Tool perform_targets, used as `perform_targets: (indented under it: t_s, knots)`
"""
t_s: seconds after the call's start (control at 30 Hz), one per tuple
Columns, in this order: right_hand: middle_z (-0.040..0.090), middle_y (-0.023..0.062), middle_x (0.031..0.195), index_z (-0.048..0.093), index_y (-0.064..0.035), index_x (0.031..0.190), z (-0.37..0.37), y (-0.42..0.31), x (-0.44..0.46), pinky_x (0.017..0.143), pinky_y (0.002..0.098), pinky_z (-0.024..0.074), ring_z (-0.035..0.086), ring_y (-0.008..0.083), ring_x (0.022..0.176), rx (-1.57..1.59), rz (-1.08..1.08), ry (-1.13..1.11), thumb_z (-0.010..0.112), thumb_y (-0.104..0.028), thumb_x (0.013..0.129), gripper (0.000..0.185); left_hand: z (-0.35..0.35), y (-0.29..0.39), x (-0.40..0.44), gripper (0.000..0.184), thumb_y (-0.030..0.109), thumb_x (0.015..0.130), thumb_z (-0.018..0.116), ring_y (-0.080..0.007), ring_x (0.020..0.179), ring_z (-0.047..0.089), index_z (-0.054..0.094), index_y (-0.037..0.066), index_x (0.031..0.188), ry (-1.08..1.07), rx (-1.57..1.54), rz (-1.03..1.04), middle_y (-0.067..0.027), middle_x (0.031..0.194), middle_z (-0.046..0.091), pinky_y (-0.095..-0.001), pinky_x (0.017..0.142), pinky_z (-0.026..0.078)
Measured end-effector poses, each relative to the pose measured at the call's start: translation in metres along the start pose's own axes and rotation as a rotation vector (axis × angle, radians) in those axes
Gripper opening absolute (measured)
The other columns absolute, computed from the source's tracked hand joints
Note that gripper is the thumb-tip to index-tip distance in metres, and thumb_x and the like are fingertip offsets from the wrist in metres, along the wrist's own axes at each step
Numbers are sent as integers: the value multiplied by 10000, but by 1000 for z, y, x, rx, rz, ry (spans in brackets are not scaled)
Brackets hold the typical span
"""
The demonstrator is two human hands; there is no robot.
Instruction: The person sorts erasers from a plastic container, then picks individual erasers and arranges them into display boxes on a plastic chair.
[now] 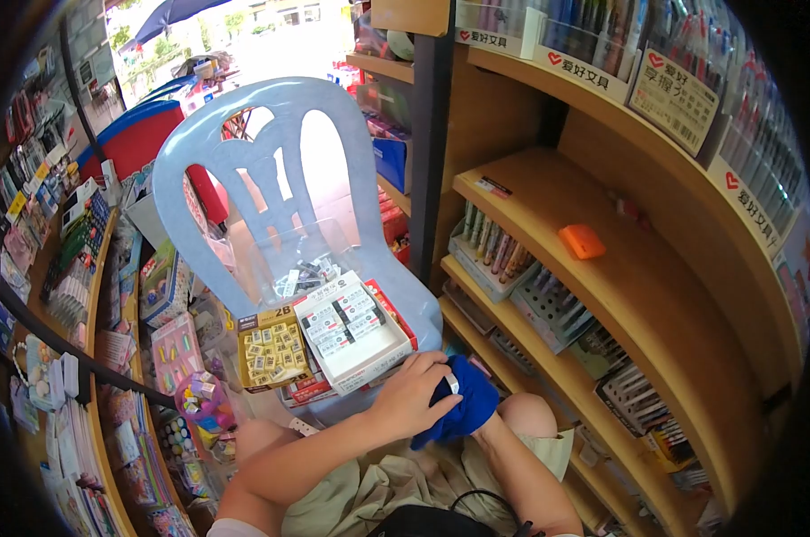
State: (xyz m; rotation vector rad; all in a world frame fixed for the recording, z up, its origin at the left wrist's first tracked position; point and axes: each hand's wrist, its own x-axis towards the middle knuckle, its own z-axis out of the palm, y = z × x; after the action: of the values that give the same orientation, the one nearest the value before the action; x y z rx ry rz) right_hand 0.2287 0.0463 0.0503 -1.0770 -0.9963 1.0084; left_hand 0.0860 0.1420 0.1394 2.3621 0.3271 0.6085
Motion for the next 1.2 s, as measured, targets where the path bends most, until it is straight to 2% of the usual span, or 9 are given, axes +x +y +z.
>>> perform_targets:
  t_s: [0.27,0.4,0.47,0.53,0.63,0.77,0.87,0.9,1.2]
  knots:
    - [597,79,1155,531,-78,1210,13,-29,6,945,348,468,590,201,1039,485,286,154,387,-332,1012,353,-16,5,5,320,154,781,714,-342,1084,546,570,-8,1017,121,-134,-1,-146,1153,560,-393,917,457]
    - [665,110,922,663,-105,988,3,-11,16,765,372,506,630,232,847,-155,109,61,534,-341,897,284,-50,3,12,315,102,756,713,-349,1013,564,585,13,1030,340,-110,56,-154,1079,558,-396,876,468]
    - [668,116,772,709,-123,805,22,-71,20,659,370,499,634,242,740,-1229,-114,-190,639,-299,788,190,-78,-6,16,293,75,741,730,-280,900,570,613,42,1007,464,-61,-39,-116,991,528,-359,776,487]
    - [647,129,717,701,-100,682,7,-34,23,616,359,482,624,275,679,-771,33,-134,749,-251,599,180,-107,-24,21,307,27,757,730,-142,751,587,618,31,1042,605,-82,-164,-86,863,572,-259,576,487]
    - [694,132,852,744,-85,812,8,-40,23,684,323,520,655,286,764,-888,42,-191,798,-189,566,272,-138,-80,27,344,47,776,735,-176,768,634,590,-27,1079,761,-173,-370,-114,845,656,-280,644,518]
    - [688,125,850,732,-82,784,-3,-10,23,679,328,522,657,270,768,-925,-156,-163,773,-153,552,246,-137,-127,13,500,155,716,806,-306,919,629,584,-37,1121,606,50,-522,-181,1017,645,-368,836,497]
    - [652,130,840,703,-85,810,1,-12,24,687,356,504,628,299,780,-913,-180,-183,753,-178,541,289,-135,-119,6,531,204,688,827,-310,1015,570,590,3,1119,244,333,-351,-175,1050,601,-391,888,458]
    - [644,131,837,697,-87,827,2,-14,25,689,357,500,622,304,780,-935,-180,-208,747,-177,546,299,-139,-86,10,512,248,659,839,-309,1095,494,614,40,1068,-57,499,-507,-149,1081,555,-424,943,398]
    - [639,84,836,652,-61,883,8,-8,21,658,289,480,607,195,773,-558,91,-215,657,-53,706,178,-131,-91,2,285,178,693,776,-298,1075,490,699,22,919,-10,595,-537,-121,1049,560,-440,939,377]
